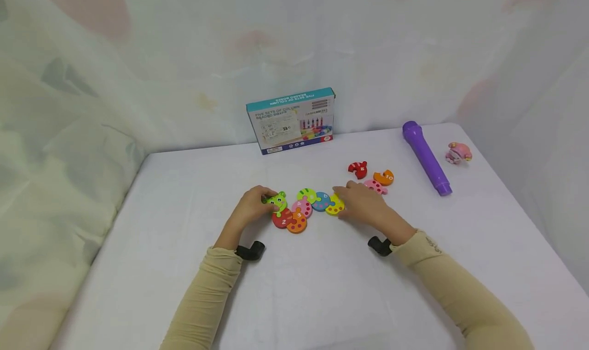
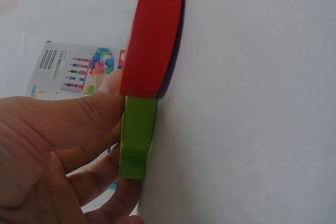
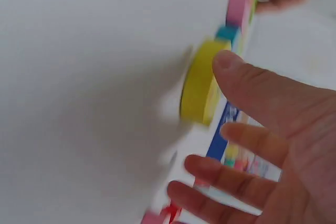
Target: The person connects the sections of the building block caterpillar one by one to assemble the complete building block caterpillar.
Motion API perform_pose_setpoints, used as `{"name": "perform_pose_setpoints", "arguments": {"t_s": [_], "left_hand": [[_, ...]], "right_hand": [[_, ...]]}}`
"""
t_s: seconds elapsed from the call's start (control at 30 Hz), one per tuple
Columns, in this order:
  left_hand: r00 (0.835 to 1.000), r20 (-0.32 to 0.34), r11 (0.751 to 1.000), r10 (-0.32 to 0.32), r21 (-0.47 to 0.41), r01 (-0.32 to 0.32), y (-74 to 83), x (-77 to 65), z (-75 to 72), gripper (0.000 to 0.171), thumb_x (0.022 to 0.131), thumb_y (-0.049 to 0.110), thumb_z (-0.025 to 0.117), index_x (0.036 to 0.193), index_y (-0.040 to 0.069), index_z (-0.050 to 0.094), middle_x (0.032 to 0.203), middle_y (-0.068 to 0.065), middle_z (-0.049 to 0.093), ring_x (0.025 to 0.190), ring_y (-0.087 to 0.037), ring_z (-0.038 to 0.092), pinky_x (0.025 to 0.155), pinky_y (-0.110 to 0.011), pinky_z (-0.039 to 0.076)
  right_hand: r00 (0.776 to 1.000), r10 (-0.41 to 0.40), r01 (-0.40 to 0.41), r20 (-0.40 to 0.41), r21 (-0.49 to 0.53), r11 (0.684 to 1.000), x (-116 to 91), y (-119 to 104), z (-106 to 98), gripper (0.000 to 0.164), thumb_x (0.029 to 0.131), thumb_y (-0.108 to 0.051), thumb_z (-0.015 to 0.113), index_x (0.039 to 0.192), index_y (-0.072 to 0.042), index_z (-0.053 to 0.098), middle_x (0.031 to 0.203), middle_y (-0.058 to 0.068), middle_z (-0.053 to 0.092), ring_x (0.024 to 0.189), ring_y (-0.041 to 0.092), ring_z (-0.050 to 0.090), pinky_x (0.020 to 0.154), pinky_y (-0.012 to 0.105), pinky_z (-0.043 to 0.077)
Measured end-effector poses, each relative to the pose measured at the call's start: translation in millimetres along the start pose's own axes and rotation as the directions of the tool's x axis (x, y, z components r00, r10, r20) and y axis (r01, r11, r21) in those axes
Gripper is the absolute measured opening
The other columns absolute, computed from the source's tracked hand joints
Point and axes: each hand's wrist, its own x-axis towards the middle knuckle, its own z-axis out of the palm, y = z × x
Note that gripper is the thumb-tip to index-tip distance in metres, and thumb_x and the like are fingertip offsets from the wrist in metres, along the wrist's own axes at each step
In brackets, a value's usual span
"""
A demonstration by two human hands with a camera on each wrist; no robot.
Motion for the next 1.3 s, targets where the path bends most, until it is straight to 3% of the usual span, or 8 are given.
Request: {"name": "perform_pose_setpoints", "arguments": {"t_s": [0.1,0.23,0.4,0.57,0.83,1.03,1.3], "left_hand": [[1.000,0.002,1.000,0.002,0.004,-0.002,0.5,0.1,0.2,0.036,0.076,0.019,0.076,0.109,0.009,0.067,0.105,-0.005,0.061,0.101,-0.022,0.054,0.093,-0.038,0.042],[1.000,0.000,1.000,-0.004,0.004,0.004,1.7,-0.8,-0.5,0.036,0.076,0.019,0.076,0.109,0.009,0.067,0.104,-0.006,0.060,0.100,-0.022,0.054,0.092,-0.038,0.042],[1.000,0.002,1.000,-0.021,-0.001,0.021,3.1,-2.1,-1.9,0.035,0.077,0.019,0.075,0.110,0.009,0.066,0.105,-0.005,0.060,0.101,-0.022,0.053,0.093,-0.038,0.042],[1.000,0.002,1.000,-0.029,-0.002,0.029,3.1,-2.2,-2.6,0.036,0.077,0.019,0.075,0.110,0.009,0.066,0.106,-0.005,0.059,0.101,-0.022,0.052,0.093,-0.038,0.042],[1.000,0.009,1.000,-0.014,-0.015,0.014,0.6,-0.6,0.6,0.036,0.076,0.019,0.075,0.109,0.009,0.066,0.106,-0.005,0.060,0.102,-0.022,0.053,0.093,-0.038,0.042],[1.000,0.015,1.000,-0.007,-0.022,0.008,1.3,-0.5,0.3,0.036,0.077,0.019,0.075,0.109,0.009,0.066,0.105,-0.006,0.060,0.102,-0.022,0.054,0.093,-0.039,0.042],[1.000,0.012,1.000,-0.009,-0.017,0.009,-1.2,1.0,-0.2,0.035,0.077,0.020,0.075,0.110,0.010,0.066,0.104,-0.005,0.060,0.100,-0.021,0.053,0.092,-0.037,0.042]], "right_hand": [[0.998,0.017,-0.017,-0.058,0.015,1.000,-6.3,16.5,-5.1,0.064,0.076,-0.030,0.075,0.132,-0.010,0.051,0.118,0.017,0.053,0.101,0.031,0.054,0.074,0.047,0.052],[0.990,0.049,-0.043,-0.131,0.052,0.998,-14.4,39.5,-10.8,0.058,0.078,-0.022,0.073,0.129,-0.005,0.052,0.117,0.020,0.052,0.101,0.034,0.053,0.076,0.051,0.050],[0.984,0.089,-0.074,-0.152,0.097,0.992,-19.3,59.8,-14.8,0.054,0.081,-0.018,0.070,0.128,0.000,0.051,0.117,0.024,0.050,0.104,0.039,0.050,0.082,0.056,0.046],[0.982,0.130,-0.113,-0.139,0.121,0.986,-10.4,69.8,-18.3,0.053,0.085,-0.022,0.066,0.130,0.000,0.049,0.122,0.026,0.047,0.106,0.042,0.046,0.085,0.057,0.043],[0.984,0.155,-0.148,-0.084,0.085,0.985,29.9,78.4,-25.4,0.050,0.086,-0.015,0.063,0.133,-0.005,0.047,0.132,0.025,0.043,0.114,0.045,0.041,0.089,0.060,0.038],[0.994,0.101,-0.106,0.051,0.107,0.989,54.2,80.2,-24.4,0.058,0.084,-0.010,0.065,0.137,-0.006,0.043,0.136,0.023,0.040,0.113,0.042,0.041,0.091,0.057,0.040],[0.996,0.073,-0.079,0.059,0.115,0.990,61.0,69.2,-26.6,0.055,0.080,-0.006,0.067,0.132,-0.008,0.049,0.126,0.019,0.047,0.103,0.035,0.044,0.082,0.053,0.046]]}}
